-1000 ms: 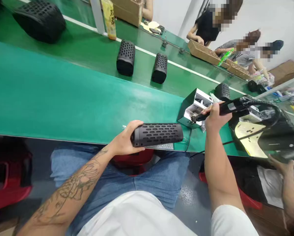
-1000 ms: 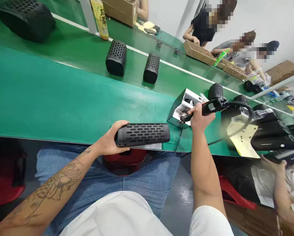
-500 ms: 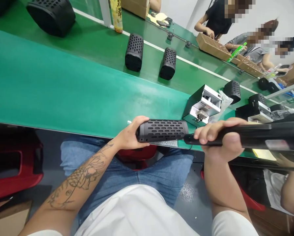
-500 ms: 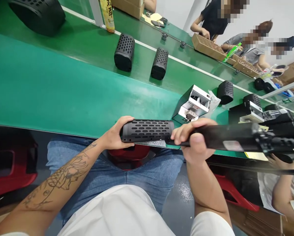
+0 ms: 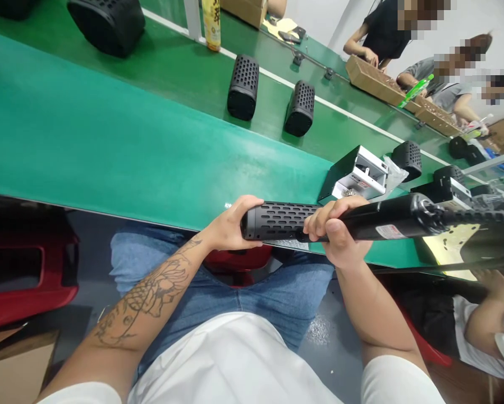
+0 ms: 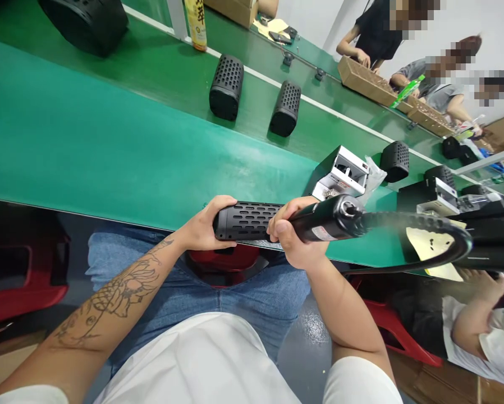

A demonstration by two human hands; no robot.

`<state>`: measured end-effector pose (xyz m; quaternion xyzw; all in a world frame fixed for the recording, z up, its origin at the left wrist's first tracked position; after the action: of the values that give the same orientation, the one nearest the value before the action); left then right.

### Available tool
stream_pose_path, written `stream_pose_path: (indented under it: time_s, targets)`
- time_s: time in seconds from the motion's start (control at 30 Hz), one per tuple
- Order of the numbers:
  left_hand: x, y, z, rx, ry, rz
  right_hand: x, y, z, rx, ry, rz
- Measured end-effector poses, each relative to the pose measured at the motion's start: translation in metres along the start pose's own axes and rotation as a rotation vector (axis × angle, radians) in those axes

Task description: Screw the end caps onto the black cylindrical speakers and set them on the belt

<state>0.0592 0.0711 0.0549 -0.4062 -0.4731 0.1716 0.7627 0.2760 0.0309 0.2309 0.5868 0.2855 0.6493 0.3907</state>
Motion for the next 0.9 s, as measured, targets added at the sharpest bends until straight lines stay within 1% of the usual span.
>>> stream_pose_path:
  time_s: [0.17,0.37,0.43,0.53,0.67,0.8,0.87,0.9]
  targets:
    - [0.000,0.001,0.000,-0.003,-0.008,-0.004,0.002,0.002,-0.006,0.016,0.067,0.026]
    - [0.000,0.002,-0.001,-0.008,-0.004,-0.008,0.001,-0.008,-0.010,0.017,0.092,-0.031]
    - [0.000,0.002,-0.001,-0.011,-0.007,-0.012,0.001,-0.008,-0.012,0.043,0.109,-0.021]
    - [0.000,0.003,-0.001,-0.015,0.000,0.012,0.002,-0.007,-0.013,0.085,0.116,0.002]
    - [0.000,0.005,-0.001,-0.023,0.006,0.058,0.001,-0.012,-0.016,0.100,0.135,0.008]
    - [0.001,0.002,0.000,-0.010,0.009,0.053,-0.006,-0.018,-0.012,0.095,0.104,-0.015]
    - [0.001,-0.001,0.000,0.012,0.004,0.050,-0.005,-0.016,-0.002,0.083,0.067,-0.007]
    - [0.001,-0.002,0.000,0.027,0.001,0.052,-0.001,-0.015,0.010,0.068,0.022,0.005]
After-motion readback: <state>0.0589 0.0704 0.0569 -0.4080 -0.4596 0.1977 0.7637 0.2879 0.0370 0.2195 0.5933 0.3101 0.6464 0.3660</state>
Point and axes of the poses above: each hand's wrist, its own x-axis towards the middle knuckle, its own z-axis out of the back of the hand, y = z × x, the point moved 10 cm from there along x, towards the middle knuckle, and after that the axes turned 13 degrees about -x, right-handed, at the moved point
